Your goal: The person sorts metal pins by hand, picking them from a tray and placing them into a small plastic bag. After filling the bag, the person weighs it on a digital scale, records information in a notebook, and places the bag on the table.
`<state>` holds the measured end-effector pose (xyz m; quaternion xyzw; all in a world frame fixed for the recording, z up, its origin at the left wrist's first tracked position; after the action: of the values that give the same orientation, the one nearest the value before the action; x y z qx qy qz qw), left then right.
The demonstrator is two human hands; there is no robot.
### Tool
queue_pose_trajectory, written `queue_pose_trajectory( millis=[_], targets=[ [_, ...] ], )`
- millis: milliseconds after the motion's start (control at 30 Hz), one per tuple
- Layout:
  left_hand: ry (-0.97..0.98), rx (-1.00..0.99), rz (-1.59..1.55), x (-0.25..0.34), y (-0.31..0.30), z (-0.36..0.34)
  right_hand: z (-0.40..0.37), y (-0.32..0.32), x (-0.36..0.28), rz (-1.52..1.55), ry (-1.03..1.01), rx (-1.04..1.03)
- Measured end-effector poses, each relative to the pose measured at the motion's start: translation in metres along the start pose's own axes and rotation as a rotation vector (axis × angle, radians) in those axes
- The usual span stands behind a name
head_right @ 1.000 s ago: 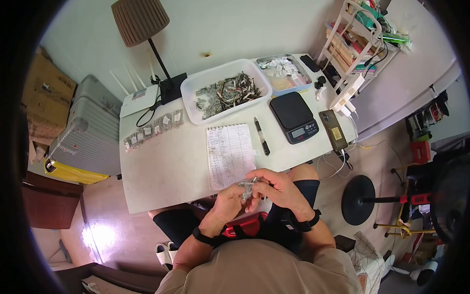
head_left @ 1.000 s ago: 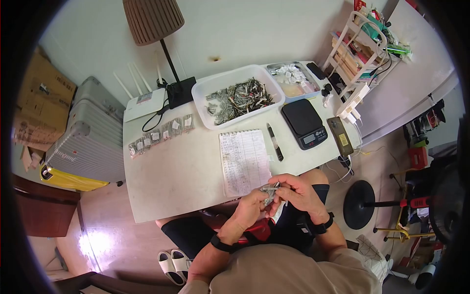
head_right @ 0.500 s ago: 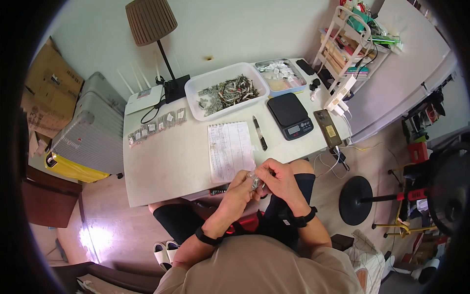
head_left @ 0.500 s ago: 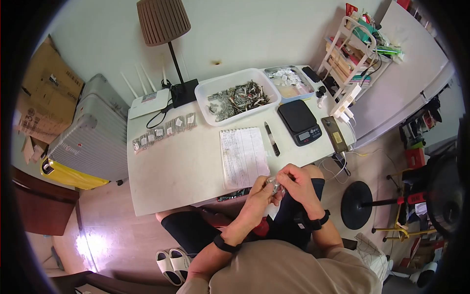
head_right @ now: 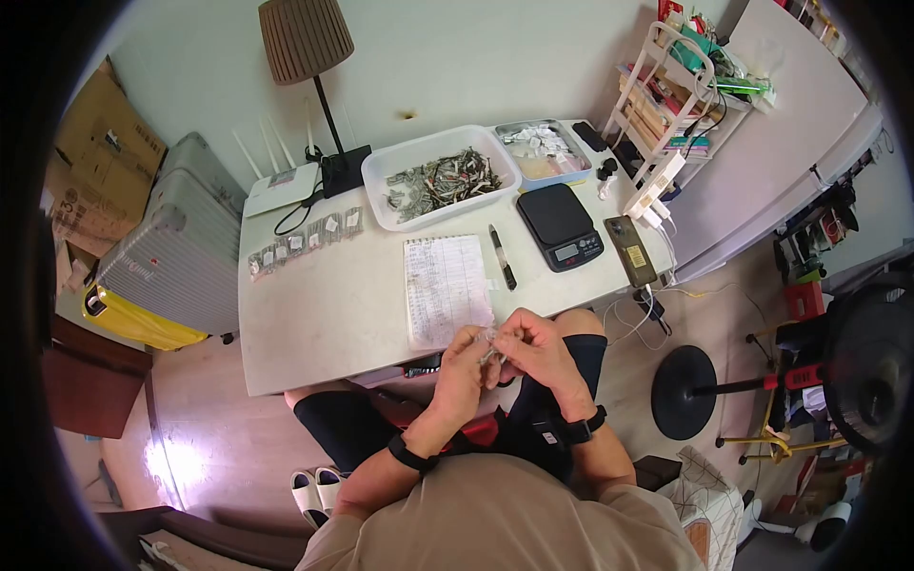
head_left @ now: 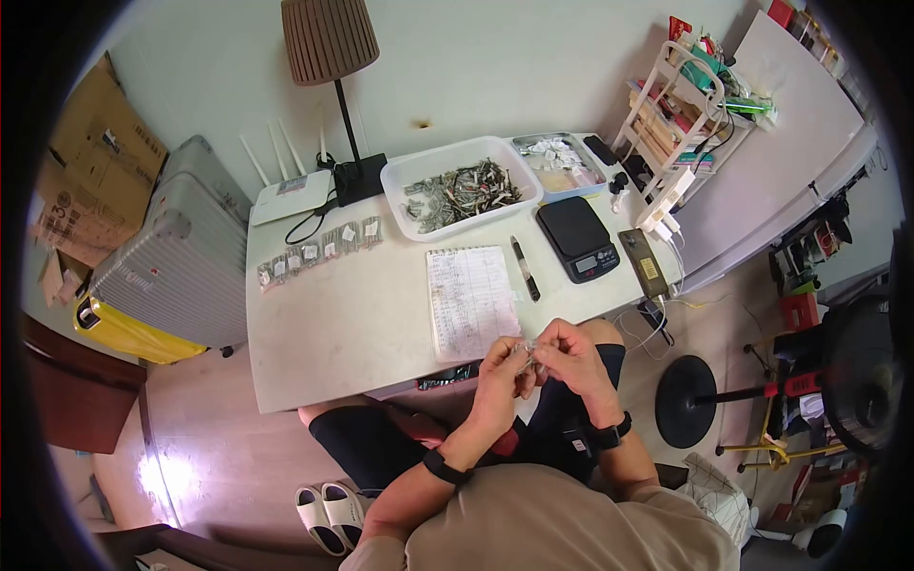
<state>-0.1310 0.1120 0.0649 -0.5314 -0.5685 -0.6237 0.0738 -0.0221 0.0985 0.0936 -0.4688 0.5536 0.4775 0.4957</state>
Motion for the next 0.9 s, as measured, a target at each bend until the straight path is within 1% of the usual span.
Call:
queue_pose_trajectory(
  millis=[67,100,167,200,267,300,367,400,433,500,533,567,600,700,733,767,800,833,867,900],
  targets=[
    [-0.157,0.060,-0.294,-0.011,0.000,-0.001,-0.002,0.014,-0.003,0.076,0.001,-0.165],
    [-0.157,0.060,-0.298,-0.012,-0.002,-0.001,-0.001,0.013,-0.002,0.074,0.003,-0.166],
    [-0.087,-0.020,-0.151,-0.007,-0.003,0.002,0.002,0.001,0.005,0.020,0.008,-0.061],
    [-0.087,-0.020,-0.154,-0.008,-0.007,0.002,-0.001,0.002,0.005,0.017,0.011,-0.061],
    [-0.090,-0.043,-0.019,-0.008,-0.011,0.004,-0.006,0.006,0.003,-0.017,-0.016,-0.060],
    [-0.090,-0.038,-0.022,-0.005,-0.010,0.004,-0.006,0.009,0.002,-0.016,-0.012,-0.064],
    [-0.189,0.030,-0.227,-0.011,-0.010,0.003,-0.009,0.015,-0.004,-0.115,-0.048,-0.062],
    [-0.194,0.027,-0.228,-0.013,-0.009,0.003,-0.006,0.015,-0.002,-0.097,0.013,-0.081],
    [-0.190,0.017,-0.203,-0.013,-0.009,0.002,-0.007,0.013,-0.001,-0.100,0.015,-0.076],
    [-0.182,0.012,-0.181,-0.013,-0.014,0.005,-0.008,0.015,-0.006,-0.159,-0.045,-0.113],
    [-0.245,0.016,-0.197,-0.023,-0.020,0.008,-0.006,0.014,-0.003,-0.157,-0.042,-0.117],
    [-0.308,0.019,-0.212,-0.031,-0.024,0.008,-0.004,0.010,0.006,-0.173,0.025,-0.115],
    [-0.306,0.019,-0.213,-0.030,-0.022,0.005,-0.003,0.007,0.014,-0.191,0.090,-0.111],
    [-0.290,0.063,-0.245,-0.026,-0.017,0.000,-0.005,0.003,0.014,-0.126,0.098,-0.093],
    [-0.222,0.029,-0.177,-0.020,-0.016,0.002,-0.004,0.005,0.016,-0.124,0.100,-0.098],
    [-0.159,-0.004,-0.107,-0.016,-0.016,0.002,-0.006,0.009,0.013,-0.160,0.045,-0.107],
    [-0.163,-0.002,-0.105,-0.023,-0.023,0.006,-0.008,0.011,0.010,-0.197,-0.013,-0.112],
    [-0.242,0.036,-0.223,-0.038,-0.033,0.012,-0.008,0.012,0.010,-0.197,-0.013,-0.108],
    [-0.319,0.072,-0.343,-0.053,-0.039,0.016,-0.006,0.015,0.011,-0.322,-0.018,-0.124],
    [-0.317,0.068,-0.344,-0.051,-0.035,0.014,-0.004,0.017,0.011,-0.450,-0.023,-0.143]
  ],
)
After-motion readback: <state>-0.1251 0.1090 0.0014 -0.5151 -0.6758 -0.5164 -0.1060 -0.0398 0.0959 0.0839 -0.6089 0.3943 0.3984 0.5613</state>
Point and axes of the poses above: each hand's wrist, its own z-axis towards the middle knuckle, its own y-axis out of the palm, x = y × z, the point moved 10 cm from there along z, towards the middle knuckle, and after that the axes turned 1 degree about -y, right-handed, at the moved point
